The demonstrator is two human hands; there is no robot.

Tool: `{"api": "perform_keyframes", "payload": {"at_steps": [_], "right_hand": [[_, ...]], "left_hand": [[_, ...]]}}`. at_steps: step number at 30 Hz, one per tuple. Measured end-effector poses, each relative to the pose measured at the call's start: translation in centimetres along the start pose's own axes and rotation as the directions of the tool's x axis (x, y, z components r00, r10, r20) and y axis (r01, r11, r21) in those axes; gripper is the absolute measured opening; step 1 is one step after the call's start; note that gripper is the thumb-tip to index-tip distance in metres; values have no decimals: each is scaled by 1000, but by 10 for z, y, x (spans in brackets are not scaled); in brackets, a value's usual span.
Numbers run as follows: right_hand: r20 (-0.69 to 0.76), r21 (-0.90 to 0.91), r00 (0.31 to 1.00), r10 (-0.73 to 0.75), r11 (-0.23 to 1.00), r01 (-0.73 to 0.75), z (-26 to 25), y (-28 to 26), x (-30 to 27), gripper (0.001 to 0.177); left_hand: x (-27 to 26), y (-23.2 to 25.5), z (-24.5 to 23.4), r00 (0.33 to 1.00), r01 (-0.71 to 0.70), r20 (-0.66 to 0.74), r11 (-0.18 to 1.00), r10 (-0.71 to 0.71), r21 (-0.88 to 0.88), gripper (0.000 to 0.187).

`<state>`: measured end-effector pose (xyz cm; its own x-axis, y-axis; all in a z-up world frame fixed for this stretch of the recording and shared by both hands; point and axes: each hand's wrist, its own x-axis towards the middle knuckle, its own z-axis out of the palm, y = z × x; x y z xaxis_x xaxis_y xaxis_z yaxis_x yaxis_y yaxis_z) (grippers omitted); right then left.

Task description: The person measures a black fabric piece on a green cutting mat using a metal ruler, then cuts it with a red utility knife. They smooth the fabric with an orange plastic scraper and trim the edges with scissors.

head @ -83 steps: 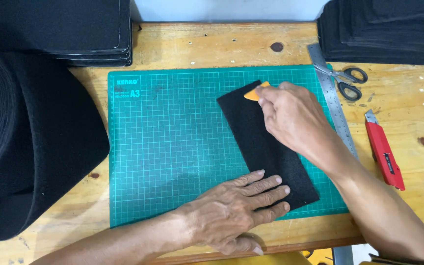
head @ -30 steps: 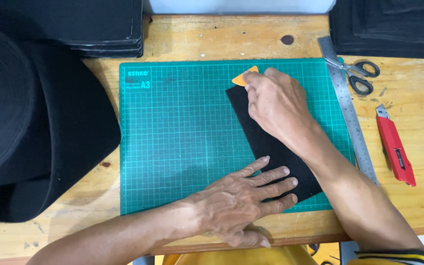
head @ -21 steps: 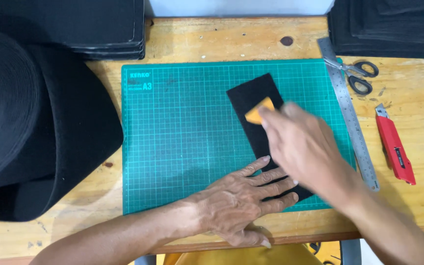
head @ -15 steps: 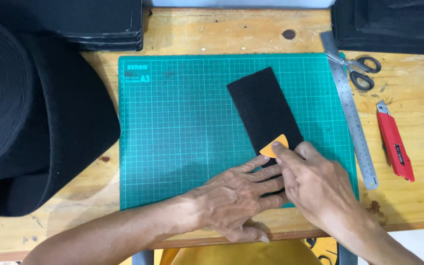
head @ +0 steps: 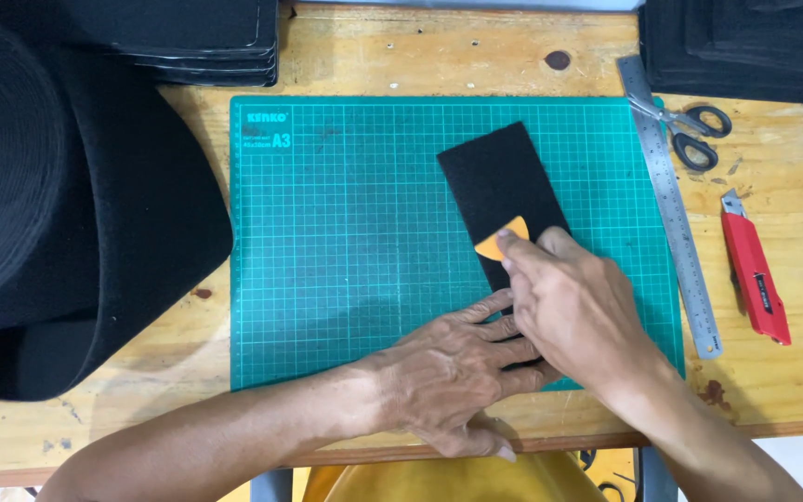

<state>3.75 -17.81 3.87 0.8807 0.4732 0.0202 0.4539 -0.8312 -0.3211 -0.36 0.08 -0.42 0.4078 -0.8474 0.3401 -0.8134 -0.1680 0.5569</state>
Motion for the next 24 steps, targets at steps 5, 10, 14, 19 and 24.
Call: {"api": "perform_keyframes", "payload": {"at_steps": [5, 10, 14, 19, 24], "right_hand": [[-25, -36, 999, -33, 999, 33, -1, -9, 26, 33], [-56, -57, 998, -29, 998, 26, 5, -12, 54, 34], [-30, -67, 999, -23, 998, 21, 11, -11, 77, 27], [0, -62, 1000, -31, 998, 31, 20, -5, 101, 19], [-49, -1, 995, -92, 996, 92, 8, 1, 119, 28]], "left_hand": [[-2, -1, 2, 998, -6, 55, 999, 3, 54, 91], [-3, -1, 2, 999, 5, 50, 999, -7, 47, 90], [-3, -3, 6, 996, 14, 89, 998, -19, 59, 92], [-3, -3, 8, 992, 18, 121, 996, -29, 93, 91], [-4, -2, 7, 993, 20, 111, 993, -34, 119, 92]]}}
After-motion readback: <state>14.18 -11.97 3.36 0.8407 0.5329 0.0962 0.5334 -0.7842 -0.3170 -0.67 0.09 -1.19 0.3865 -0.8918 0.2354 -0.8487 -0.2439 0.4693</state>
